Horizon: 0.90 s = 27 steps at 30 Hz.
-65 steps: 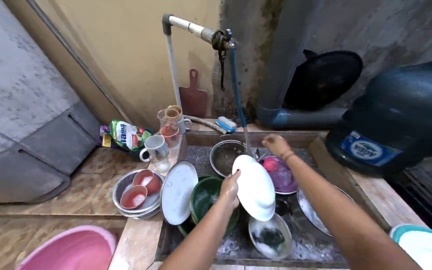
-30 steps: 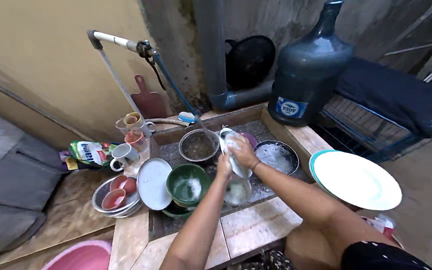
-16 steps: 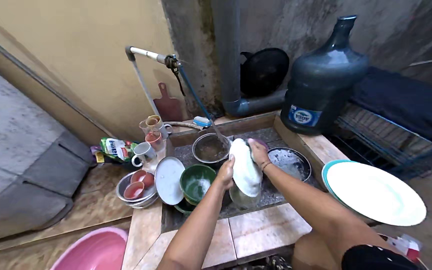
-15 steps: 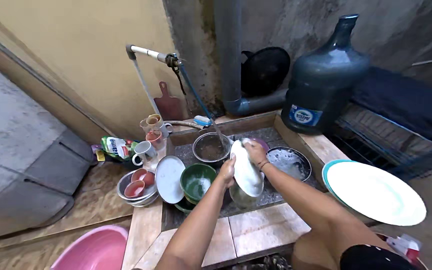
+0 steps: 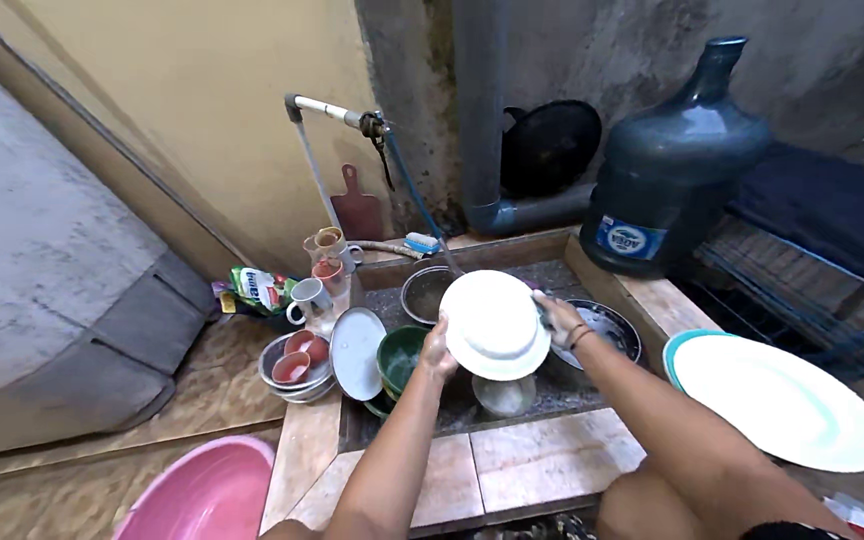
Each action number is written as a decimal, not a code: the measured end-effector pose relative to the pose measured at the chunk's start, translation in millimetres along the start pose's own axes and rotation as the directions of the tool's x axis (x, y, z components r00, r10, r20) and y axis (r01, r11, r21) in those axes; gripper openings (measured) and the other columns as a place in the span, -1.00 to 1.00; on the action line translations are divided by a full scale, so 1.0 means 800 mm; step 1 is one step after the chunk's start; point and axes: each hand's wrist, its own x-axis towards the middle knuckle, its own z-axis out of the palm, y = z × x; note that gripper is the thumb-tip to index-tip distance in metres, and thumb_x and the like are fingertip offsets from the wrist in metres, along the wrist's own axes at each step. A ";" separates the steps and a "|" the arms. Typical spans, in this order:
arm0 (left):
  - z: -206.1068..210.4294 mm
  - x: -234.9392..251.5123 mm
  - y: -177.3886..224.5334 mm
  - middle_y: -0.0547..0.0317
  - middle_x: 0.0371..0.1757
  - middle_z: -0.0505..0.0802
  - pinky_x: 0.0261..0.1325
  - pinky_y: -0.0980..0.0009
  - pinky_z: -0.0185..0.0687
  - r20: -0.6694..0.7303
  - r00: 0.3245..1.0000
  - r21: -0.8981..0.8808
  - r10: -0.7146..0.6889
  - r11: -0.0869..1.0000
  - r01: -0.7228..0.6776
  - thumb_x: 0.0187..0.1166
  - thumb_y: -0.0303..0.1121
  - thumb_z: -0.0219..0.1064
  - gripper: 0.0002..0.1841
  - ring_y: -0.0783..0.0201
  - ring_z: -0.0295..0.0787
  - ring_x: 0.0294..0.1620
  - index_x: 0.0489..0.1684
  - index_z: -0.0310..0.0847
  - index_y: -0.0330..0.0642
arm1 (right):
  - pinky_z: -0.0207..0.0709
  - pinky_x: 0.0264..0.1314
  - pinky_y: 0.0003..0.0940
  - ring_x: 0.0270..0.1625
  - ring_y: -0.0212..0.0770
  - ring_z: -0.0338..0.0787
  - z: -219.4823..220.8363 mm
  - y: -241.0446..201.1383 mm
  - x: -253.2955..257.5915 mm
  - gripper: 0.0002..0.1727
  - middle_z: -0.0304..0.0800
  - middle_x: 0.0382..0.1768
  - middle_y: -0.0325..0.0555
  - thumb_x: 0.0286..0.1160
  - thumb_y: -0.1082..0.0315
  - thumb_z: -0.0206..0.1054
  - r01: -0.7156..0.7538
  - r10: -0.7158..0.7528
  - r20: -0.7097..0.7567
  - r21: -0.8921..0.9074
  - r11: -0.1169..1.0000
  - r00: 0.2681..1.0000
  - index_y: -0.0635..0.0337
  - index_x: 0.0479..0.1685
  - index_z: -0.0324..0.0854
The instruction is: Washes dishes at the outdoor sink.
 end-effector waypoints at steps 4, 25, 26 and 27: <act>-0.015 0.031 0.003 -0.27 0.29 0.74 0.32 0.05 0.68 -0.297 0.934 0.591 0.201 0.806 0.014 0.92 -0.17 -0.01 -0.54 0.01 0.75 0.24 0.53 0.43 -0.37 | 0.77 -0.12 -0.17 -0.19 -0.18 0.82 0.006 -0.038 -0.034 -0.69 0.79 -0.16 0.00 0.64 0.39 0.30 -0.012 -0.014 0.186 0.140 0.990 0.982 0.30 0.26 0.53; -0.014 -0.011 -0.036 -0.29 0.51 0.64 0.41 -0.16 0.61 -0.376 0.919 0.483 0.123 0.872 0.081 0.91 0.11 -0.35 -0.32 -0.12 0.66 0.44 0.77 0.21 -0.18 | -0.32 0.85 0.46 0.91 0.29 -0.06 0.044 0.057 -0.050 -0.33 0.00 0.88 0.19 0.85 0.06 -0.01 0.726 0.015 0.754 -0.637 0.258 0.656 0.18 0.85 0.16; -0.010 -0.015 -0.031 -0.28 0.46 0.68 0.36 -0.15 0.65 -0.364 0.926 0.493 0.103 0.865 0.098 0.90 0.12 -0.34 -0.32 -0.11 0.70 0.38 0.74 0.25 -0.18 | -0.42 0.81 0.57 0.92 0.33 -0.17 0.037 0.057 -0.035 -0.24 -0.17 0.92 0.20 0.81 -0.03 0.02 0.667 -0.027 0.679 -0.713 0.215 0.734 0.12 0.91 0.03; -0.002 -0.017 -0.032 -0.28 0.43 0.69 0.33 -0.13 0.67 -0.338 0.938 0.509 0.075 0.853 0.115 0.91 0.12 -0.34 -0.32 -0.10 0.73 0.35 0.73 0.26 -0.18 | -0.46 0.82 0.55 0.93 0.35 -0.23 0.038 0.054 -0.022 -0.18 -0.30 0.93 0.23 0.80 -0.11 0.01 0.601 -0.093 0.596 -0.770 0.215 0.797 0.15 0.93 -0.05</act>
